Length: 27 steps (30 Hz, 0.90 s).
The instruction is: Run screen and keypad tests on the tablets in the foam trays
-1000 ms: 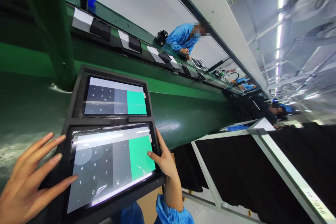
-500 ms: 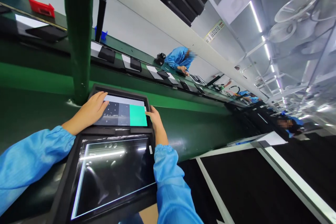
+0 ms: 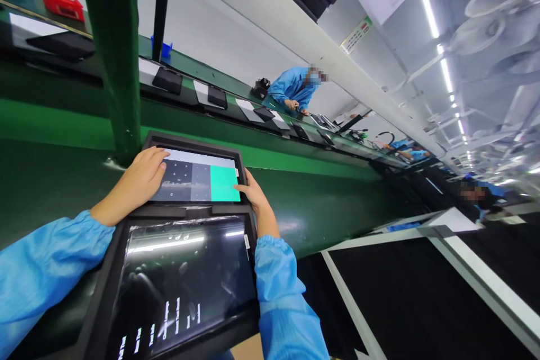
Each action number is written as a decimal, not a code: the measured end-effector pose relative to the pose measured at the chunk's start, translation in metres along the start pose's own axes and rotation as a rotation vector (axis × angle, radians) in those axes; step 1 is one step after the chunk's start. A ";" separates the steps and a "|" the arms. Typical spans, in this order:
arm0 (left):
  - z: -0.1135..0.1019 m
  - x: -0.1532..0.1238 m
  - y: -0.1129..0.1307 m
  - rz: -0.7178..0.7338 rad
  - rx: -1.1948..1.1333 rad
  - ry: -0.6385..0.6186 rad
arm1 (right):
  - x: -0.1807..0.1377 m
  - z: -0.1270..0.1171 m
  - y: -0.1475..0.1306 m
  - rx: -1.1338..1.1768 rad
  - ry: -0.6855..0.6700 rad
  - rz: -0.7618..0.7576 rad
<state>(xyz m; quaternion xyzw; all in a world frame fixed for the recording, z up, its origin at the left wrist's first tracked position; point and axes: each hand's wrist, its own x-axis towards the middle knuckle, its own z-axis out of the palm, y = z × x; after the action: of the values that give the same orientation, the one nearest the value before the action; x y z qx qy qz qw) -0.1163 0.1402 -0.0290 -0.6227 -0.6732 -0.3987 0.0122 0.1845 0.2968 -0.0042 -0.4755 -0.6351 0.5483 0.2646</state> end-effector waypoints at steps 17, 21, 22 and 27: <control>-0.007 -0.002 0.020 0.034 0.203 -0.184 | 0.001 -0.001 0.000 0.125 -0.014 -0.040; -0.012 -0.003 0.020 -0.037 0.228 -0.163 | 0.000 -0.003 0.001 0.119 -0.021 -0.037; -0.013 -0.004 0.020 -0.046 0.229 -0.165 | 0.000 -0.004 0.001 0.116 -0.031 -0.033; -0.015 -0.008 0.019 -0.110 0.196 -0.126 | 0.002 -0.003 0.003 0.075 -0.038 -0.017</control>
<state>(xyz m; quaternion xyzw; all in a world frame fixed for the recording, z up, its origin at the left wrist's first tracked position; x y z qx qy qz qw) -0.1051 0.1237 -0.0130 -0.6045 -0.7414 -0.2912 0.0086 0.1871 0.2997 -0.0065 -0.4492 -0.6231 0.5784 0.2748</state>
